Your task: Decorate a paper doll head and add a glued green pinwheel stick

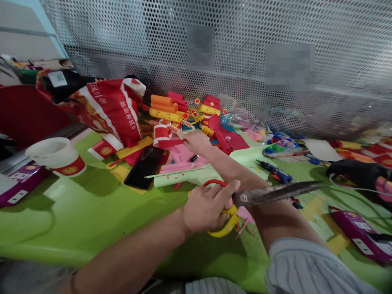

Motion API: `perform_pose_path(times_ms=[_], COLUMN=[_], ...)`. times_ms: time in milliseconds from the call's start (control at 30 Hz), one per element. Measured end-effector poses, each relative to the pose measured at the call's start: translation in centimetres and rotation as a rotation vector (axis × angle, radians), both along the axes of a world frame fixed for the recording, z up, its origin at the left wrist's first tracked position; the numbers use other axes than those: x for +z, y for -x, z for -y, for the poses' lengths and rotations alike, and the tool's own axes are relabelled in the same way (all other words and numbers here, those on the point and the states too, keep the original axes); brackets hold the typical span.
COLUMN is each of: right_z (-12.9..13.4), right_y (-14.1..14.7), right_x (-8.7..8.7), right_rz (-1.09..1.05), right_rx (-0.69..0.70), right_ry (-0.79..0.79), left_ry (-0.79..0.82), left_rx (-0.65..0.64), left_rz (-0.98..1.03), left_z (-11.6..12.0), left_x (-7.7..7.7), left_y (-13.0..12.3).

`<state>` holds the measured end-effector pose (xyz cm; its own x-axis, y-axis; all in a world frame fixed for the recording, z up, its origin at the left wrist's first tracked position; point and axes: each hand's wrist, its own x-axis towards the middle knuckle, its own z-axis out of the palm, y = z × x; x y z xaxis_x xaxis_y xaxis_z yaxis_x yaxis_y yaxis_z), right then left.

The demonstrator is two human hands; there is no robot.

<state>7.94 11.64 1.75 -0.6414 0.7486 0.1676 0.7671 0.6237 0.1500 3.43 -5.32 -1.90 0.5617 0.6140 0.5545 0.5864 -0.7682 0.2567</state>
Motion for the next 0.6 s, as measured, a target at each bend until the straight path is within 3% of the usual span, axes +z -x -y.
perform_pose_path(times_ms=[200,333,467,600], right_z=[-0.3,-0.3,0.5,3.1], right_y=[-3.7,-6.5,-9.1,-11.0], right_x=[1.7,2.0,1.7,0.8], right_rz=[-0.137,-0.369,-0.848,-1.516], right_rx=[-0.138,-0.246,-0.32,-0.311], right_ry=[-0.067,-0.003,0.202,0.572], left_ry=[0.106,0.171,0.253,0.534], left_rx=[0.043,0.002,-0.013,0.1], left_rz=[-0.001,0.056,0.24,0.786], left_z=[-0.4,-0.4,-0.5,-0.9], left_x=[-0.3,-0.3,-0.4,-0.5], left_y=[0.1,0.3,0.2,-0.5])
